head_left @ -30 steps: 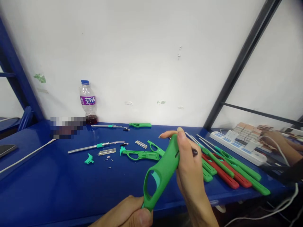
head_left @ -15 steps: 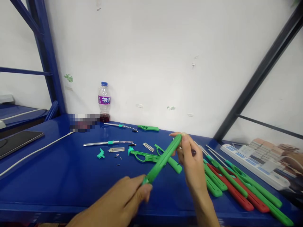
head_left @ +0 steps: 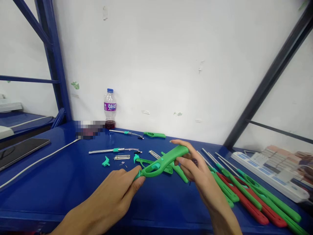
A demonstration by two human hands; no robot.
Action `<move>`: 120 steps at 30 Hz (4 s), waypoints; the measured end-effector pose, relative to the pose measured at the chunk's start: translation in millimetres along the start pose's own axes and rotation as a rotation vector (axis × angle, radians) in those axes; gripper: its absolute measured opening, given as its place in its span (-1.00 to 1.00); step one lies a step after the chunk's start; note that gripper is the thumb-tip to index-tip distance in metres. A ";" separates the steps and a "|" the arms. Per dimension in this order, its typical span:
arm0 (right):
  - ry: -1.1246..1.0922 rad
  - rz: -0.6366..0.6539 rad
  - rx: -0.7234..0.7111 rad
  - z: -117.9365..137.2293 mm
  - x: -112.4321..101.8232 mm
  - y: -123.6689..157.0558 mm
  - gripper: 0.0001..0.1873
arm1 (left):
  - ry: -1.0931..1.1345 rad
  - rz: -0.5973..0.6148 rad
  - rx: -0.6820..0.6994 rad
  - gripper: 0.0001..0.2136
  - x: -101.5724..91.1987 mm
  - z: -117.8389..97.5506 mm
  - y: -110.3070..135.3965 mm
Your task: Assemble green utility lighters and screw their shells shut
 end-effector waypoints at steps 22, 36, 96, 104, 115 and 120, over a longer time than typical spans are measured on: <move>-0.086 0.076 -0.027 -3.4 29.7 -6.4 -0.45 | -0.131 0.081 -0.133 -0.62 -3.6 11.5 -8.2; -0.094 0.038 -0.067 -0.3 26.9 -3.8 -0.42 | -0.216 0.050 -0.109 -0.57 -5.0 7.1 -7.3; -0.236 -0.080 0.041 -7.7 10.2 -12.6 -0.25 | 0.266 0.013 -0.149 -0.47 -20.9 33.0 -7.6; -0.251 -0.153 0.052 -1.1 -4.8 -7.5 -0.30 | 0.577 -0.063 -0.190 -0.48 -39.7 59.5 -14.4; -0.297 -0.283 -0.050 7.0 -22.5 -7.7 -0.30 | 0.482 0.030 -0.447 -0.48 -34.1 147.4 -16.9; -0.300 -0.300 -0.074 8.1 -28.9 -7.1 -0.27 | 0.354 0.168 -0.611 -0.64 -13.2 184.5 -14.4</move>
Point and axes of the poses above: each hand's wrist, its own y-axis away from the middle knuckle, its own x-axis out of the palm, z = x × y, the point moved 9 cm from there along -y, towards the middle knuckle, and after that the axes turned 12 degrees about -y, right-handed, at the moved point
